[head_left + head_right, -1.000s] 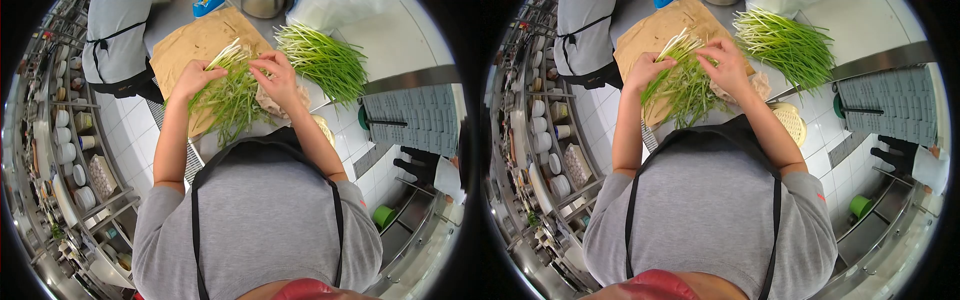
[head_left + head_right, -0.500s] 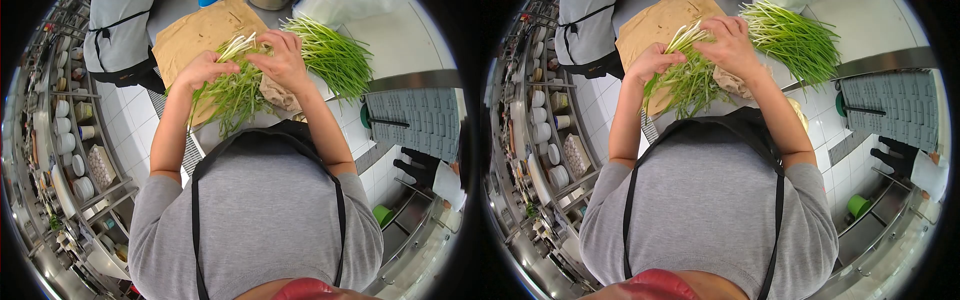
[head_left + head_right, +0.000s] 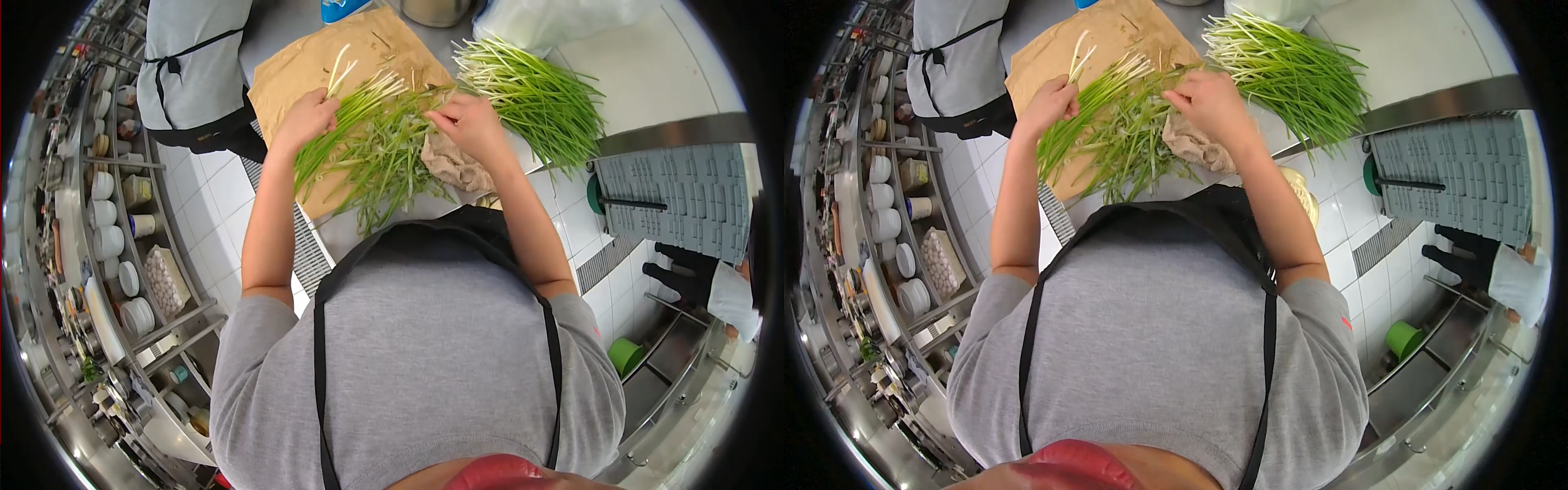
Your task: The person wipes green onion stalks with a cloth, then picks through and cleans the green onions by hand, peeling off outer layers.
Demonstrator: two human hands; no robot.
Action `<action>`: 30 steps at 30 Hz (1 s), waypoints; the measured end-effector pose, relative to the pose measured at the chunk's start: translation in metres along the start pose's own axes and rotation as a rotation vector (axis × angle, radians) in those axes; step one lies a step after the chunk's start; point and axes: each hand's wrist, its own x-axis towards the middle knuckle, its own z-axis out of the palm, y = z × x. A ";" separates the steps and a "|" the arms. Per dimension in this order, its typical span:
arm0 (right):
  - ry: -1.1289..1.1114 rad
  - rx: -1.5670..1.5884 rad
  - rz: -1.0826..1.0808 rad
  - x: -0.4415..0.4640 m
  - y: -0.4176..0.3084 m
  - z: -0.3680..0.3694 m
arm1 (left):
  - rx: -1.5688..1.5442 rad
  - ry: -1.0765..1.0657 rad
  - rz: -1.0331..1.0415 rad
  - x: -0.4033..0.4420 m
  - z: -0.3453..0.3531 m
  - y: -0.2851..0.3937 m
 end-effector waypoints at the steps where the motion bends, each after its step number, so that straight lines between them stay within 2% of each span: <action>1: 0.000 -0.087 0.004 -0.002 0.000 0.001 | 0.148 0.098 0.052 0.002 0.005 0.001; 3: 0.137 -0.027 0.019 0.001 -0.006 0.007 | 0.446 0.296 0.148 0.005 0.022 0.005; 4: 0.206 0.004 0.029 0.002 -0.010 0.010 | 0.483 0.276 0.135 0.005 0.028 0.006; 9: 0.144 0.076 0.014 0.001 -0.014 0.009 | 0.628 0.276 0.126 0.013 0.043 -0.004; 12: 0.118 0.102 0.018 0.000 -0.014 0.012 | 0.590 0.274 0.147 0.021 0.039 -0.013; 15: 0.126 0.150 0.039 0.000 -0.017 0.017 | 0.544 0.189 0.092 0.023 0.032 -0.016; 18: 0.128 0.214 0.049 0.004 -0.022 0.018 | 0.502 0.197 0.083 0.019 0.026 -0.010; 20: 0.102 0.292 0.111 0.006 -0.025 0.017 | 0.310 0.180 0.125 0.013 0.022 -0.001; 23: 0.065 0.458 0.286 0.011 -0.028 0.019 | 0.025 0.032 0.089 -0.005 0.016 0.023; 26: 0.038 0.929 0.520 0.021 -0.044 0.008 | -0.177 -0.120 0.048 -0.027 0.017 0.058; 30: 0.010 1.068 0.528 0.024 -0.042 0.009 | -0.257 -0.180 0.070 -0.037 0.029 0.069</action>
